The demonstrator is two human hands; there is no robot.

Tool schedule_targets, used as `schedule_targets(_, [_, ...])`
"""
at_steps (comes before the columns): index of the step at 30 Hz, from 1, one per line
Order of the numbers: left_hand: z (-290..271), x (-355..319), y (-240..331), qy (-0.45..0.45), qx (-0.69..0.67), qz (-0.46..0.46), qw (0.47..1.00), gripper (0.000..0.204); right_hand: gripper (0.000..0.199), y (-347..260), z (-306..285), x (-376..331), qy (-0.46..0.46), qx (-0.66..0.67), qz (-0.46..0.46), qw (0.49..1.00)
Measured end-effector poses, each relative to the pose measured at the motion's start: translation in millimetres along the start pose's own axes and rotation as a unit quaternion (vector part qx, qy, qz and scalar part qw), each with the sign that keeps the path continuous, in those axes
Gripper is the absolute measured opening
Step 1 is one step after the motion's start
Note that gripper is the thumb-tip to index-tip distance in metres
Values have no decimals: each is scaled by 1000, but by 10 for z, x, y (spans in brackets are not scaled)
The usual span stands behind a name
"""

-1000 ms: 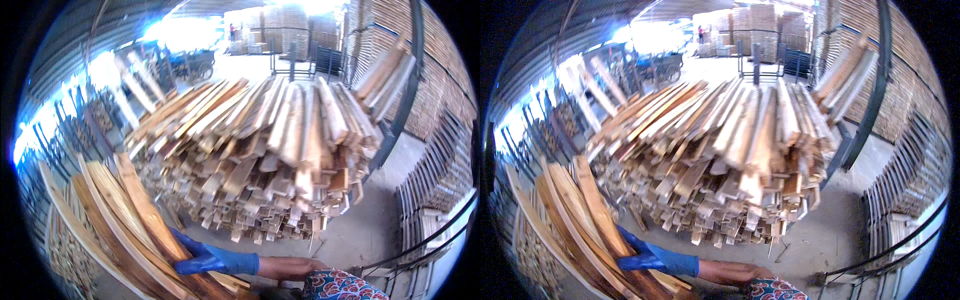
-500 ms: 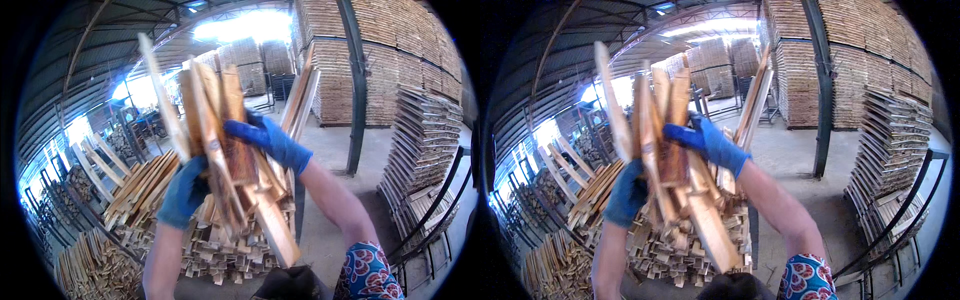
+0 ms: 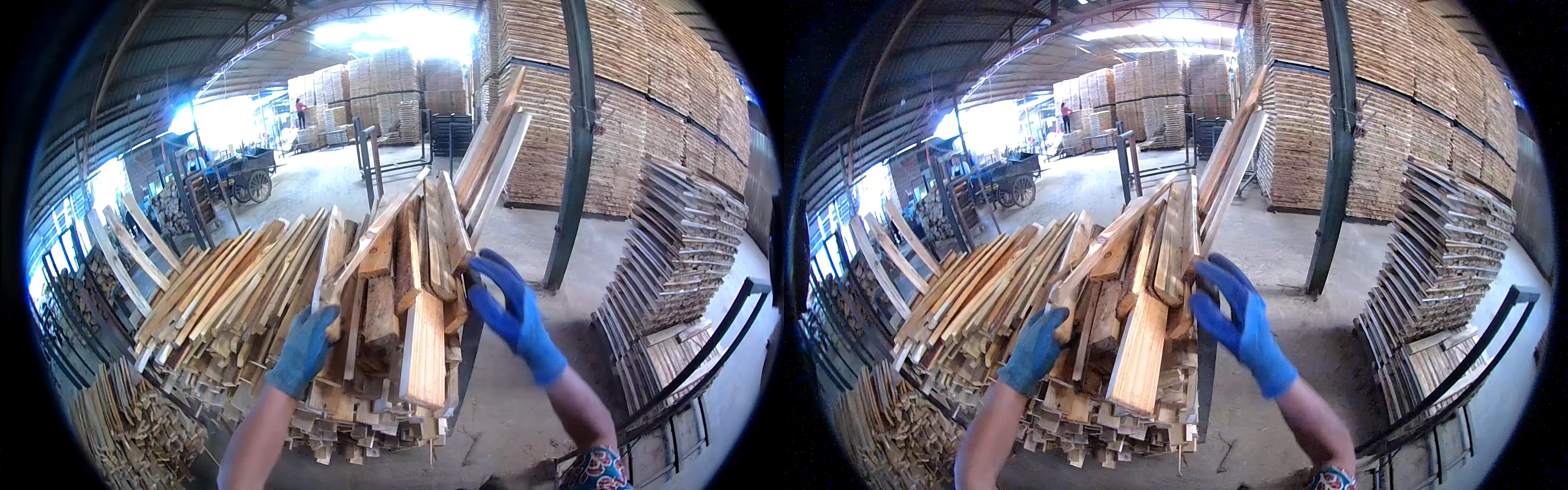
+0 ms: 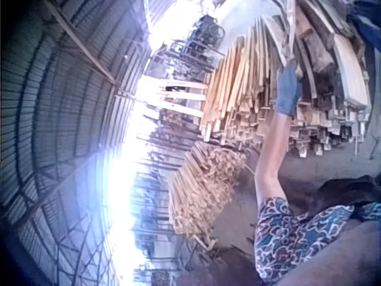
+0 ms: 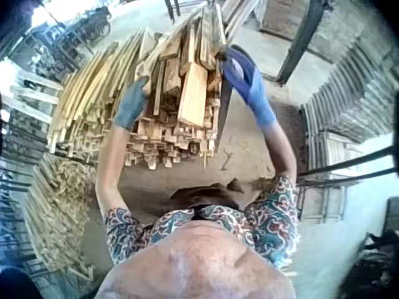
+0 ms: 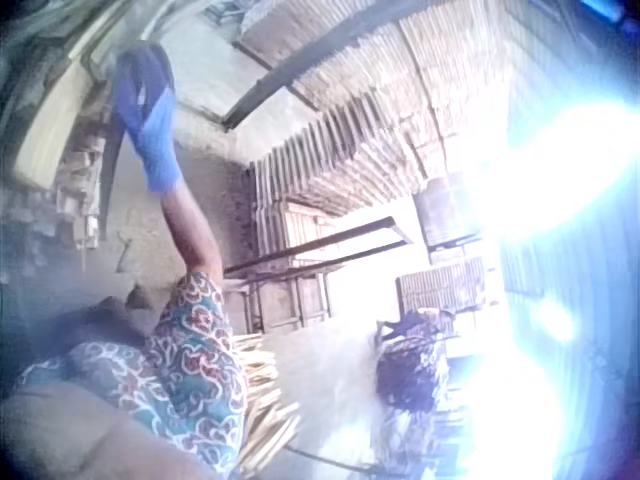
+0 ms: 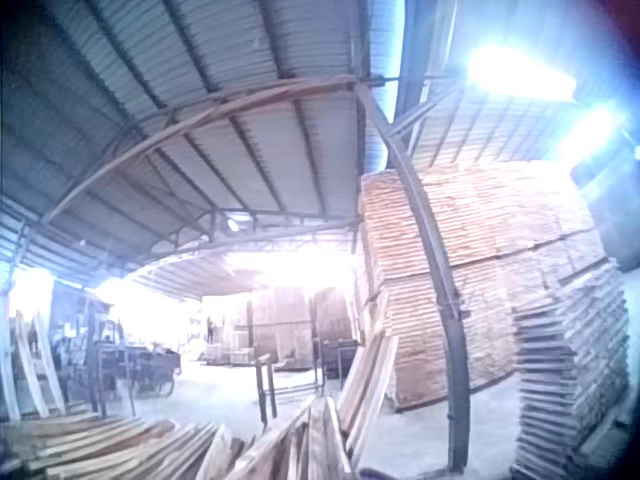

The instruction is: The person picks up wooden planks from a disorganized pile on the floor and arranges them into a neat stack on a metal rack. The person handles the wood by hand, wearing blue gloves, and repeatedly moves from the floor pile to the rack to build up the stack.

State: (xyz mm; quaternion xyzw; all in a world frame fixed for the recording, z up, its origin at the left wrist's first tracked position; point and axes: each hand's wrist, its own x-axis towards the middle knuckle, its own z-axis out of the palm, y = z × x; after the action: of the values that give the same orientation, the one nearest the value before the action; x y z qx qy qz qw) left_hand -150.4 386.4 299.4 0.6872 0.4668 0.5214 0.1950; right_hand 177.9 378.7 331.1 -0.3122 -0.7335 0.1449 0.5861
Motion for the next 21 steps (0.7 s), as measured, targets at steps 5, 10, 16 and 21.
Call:
schedule_targets(5, [-122,-228,580,89,133,182,970,60,57,-771,36,-489,-28,-139,-142,980])
schedule_targets(10, [97,219,796,11,312,204,928,60,38,-1335,537,-577,-117,-200,-223,947])
schedule_targets(16, [346,580,548,-74,250,140,955,60,33,-983,445,-257,-5,-311,-267,912])
schedule_targets(21, [329,265,607,-38,265,154,951,61,15,-733,546,-90,-29,-254,-269,929])
